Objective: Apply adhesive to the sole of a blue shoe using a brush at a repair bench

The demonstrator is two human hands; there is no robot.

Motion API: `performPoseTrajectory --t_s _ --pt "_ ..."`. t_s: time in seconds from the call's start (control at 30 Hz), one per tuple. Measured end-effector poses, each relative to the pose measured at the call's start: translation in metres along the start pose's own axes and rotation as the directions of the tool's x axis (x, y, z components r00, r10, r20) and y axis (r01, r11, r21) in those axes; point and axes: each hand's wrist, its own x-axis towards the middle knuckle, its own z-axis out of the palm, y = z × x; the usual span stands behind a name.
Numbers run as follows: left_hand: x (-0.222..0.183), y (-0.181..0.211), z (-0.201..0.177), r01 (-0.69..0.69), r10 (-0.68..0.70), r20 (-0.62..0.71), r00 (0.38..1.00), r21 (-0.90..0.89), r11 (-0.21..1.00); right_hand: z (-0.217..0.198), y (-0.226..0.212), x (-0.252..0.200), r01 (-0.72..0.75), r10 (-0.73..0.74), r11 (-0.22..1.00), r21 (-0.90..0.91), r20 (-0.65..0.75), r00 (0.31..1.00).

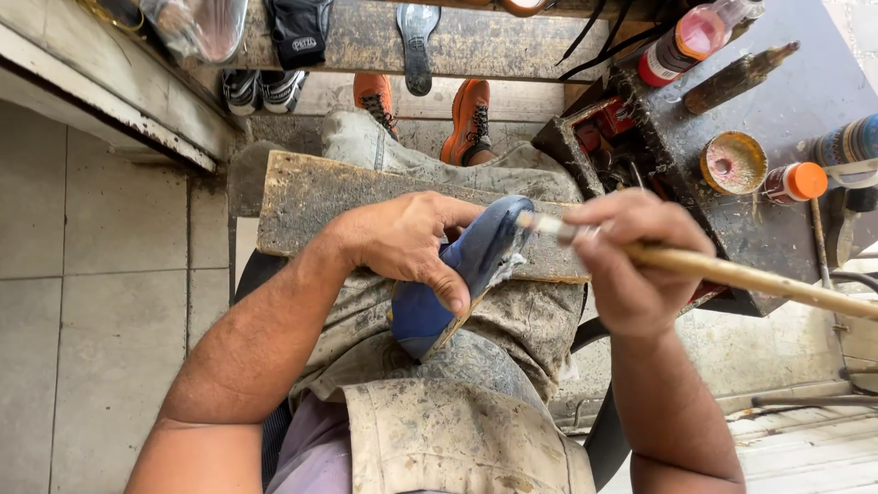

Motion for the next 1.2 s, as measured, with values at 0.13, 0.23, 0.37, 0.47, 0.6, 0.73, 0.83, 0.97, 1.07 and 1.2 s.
performPoseTrajectory --t_s 0.13,0.23,0.37,0.47,0.6,0.73,0.83,0.97,1.07,1.2 --pt "0.000 0.010 -0.002 0.015 -0.015 -0.003 1.000 0.062 0.998 0.002 -0.004 0.005 0.017 -0.016 0.999 -0.048 0.034 0.999" --pt "-0.002 0.031 -0.001 0.163 -0.168 0.018 0.986 0.162 0.973 0.003 -0.006 0.002 -0.028 0.030 0.992 -0.122 0.015 0.999" --pt "0.007 0.017 -0.001 0.132 -0.149 0.039 0.988 0.287 0.949 0.003 -0.018 -0.003 -0.162 0.222 0.962 -0.220 0.283 0.933" --pt "0.011 -0.021 -0.005 0.020 -0.017 -0.012 1.000 0.266 0.964 -0.055 0.010 -0.023 -0.304 0.300 0.941 -0.151 -0.047 0.953" --pt "0.016 -0.076 0.008 -0.052 0.050 0.040 0.998 0.056 0.997 -0.184 0.039 -0.012 -0.221 0.057 0.742 -0.634 -0.268 0.962" --pt "0.028 -0.101 0.021 0.113 -0.136 -0.165 0.977 -0.142 0.983 -0.272 0.085 -0.030 -0.631 0.275 0.583 -0.511 -0.607 0.746" --pt "0.036 -0.089 0.022 0.124 -0.131 -0.301 0.945 -0.042 0.991 -0.301 0.117 -0.038 -0.689 0.344 0.434 -0.580 -0.601 0.722" --pt "0.034 -0.073 0.019 0.162 -0.209 -0.348 0.914 -0.161 0.974 -0.328 0.156 -0.053 -0.630 0.320 0.327 -0.705 -0.545 0.775" --pt "0.031 -0.068 0.016 0.203 -0.219 -0.394 0.892 -0.082 0.976 -0.326 0.157 -0.053 -0.658 0.318 0.361 -0.661 -0.576 0.753" --pt "0.028 -0.077 0.020 0.205 -0.235 -0.383 0.893 -0.118 0.972 -0.322 0.152 -0.051 -0.730 0.321 0.513 -0.451 -0.688 0.651"
